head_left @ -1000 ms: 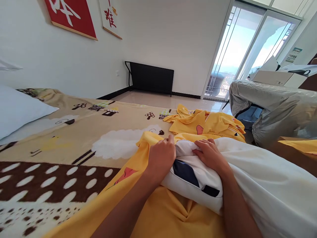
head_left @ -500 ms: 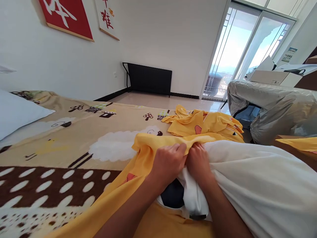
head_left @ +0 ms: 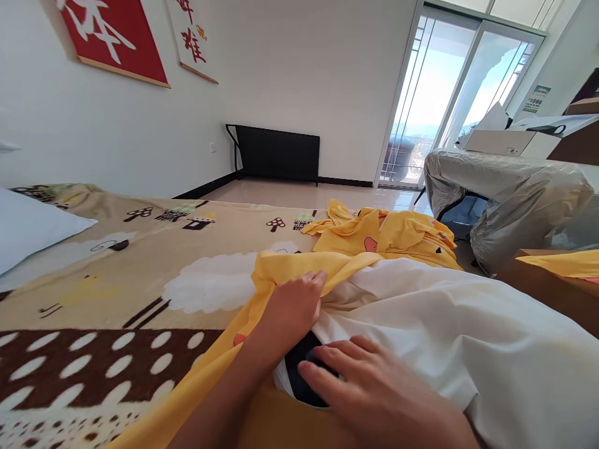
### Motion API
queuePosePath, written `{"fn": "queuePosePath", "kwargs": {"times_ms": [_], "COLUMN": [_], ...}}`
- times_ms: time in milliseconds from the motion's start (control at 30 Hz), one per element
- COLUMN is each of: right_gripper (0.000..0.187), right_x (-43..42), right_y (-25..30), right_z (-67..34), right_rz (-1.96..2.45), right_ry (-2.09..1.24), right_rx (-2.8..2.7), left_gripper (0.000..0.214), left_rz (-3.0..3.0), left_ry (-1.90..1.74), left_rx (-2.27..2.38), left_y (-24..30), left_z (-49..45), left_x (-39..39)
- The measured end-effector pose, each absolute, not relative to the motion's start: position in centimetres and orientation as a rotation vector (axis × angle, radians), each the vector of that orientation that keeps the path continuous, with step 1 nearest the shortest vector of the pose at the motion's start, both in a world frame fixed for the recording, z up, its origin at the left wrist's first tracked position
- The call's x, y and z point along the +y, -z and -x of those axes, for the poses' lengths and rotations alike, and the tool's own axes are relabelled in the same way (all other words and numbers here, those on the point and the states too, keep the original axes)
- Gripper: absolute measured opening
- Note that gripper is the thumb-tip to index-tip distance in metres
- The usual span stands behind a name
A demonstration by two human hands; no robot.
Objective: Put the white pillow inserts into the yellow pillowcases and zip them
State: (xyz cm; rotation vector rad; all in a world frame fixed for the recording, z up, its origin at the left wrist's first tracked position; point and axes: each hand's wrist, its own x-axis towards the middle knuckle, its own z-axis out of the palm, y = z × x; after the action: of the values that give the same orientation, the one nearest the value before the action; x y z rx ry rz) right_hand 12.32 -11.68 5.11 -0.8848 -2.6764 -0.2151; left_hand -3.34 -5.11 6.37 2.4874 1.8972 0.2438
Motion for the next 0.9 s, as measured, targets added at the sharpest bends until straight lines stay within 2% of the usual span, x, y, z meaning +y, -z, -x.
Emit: {"fn": "queuePosePath", "kwargs": {"times_ms": [133,367,500,633,767,900], "right_gripper": [0.035,0.028,0.031,0.041,0.047,0.048], "right_x": [-11.9,-9.0,-7.4,-6.1,-5.5,-5.0], "right_y": [-2.4,-3.9,-4.5,-4.6,-4.9,-5.0], "right_z": [-9.0,-9.5,-11.4,-11.8,-12.2,-12.6], "right_rz": [0.957,1.374,1.439,1.478,1.477,1.454], "right_ry": [0.348,0.122,0.110,0.027,-0.113,-0.193], "right_rx": [-2.658,-2.674,-2.630,-2.572,-2.540,-2.540], "left_gripper": [0.023,0.027,0.021,0.022,0.013,0.015], "left_rz": [-2.486,-2.468,-2.408,-2.325,-2.280,-2.246], "left_ry": [-0.254,-0.185,-0.119,-0.009,0.006,0.080], "left_rx": [1.917,1.999,2.065,2.116,1.987,1.912], "left_y": [-6.4,-6.5,-6.4,-6.3,-6.9,-7.7], "left_z": [3.6,5.3,6.7,7.5,7.6,7.6], "left_x": [-4.9,-4.6,-4.7,-4.6,-4.5,-4.6]}}
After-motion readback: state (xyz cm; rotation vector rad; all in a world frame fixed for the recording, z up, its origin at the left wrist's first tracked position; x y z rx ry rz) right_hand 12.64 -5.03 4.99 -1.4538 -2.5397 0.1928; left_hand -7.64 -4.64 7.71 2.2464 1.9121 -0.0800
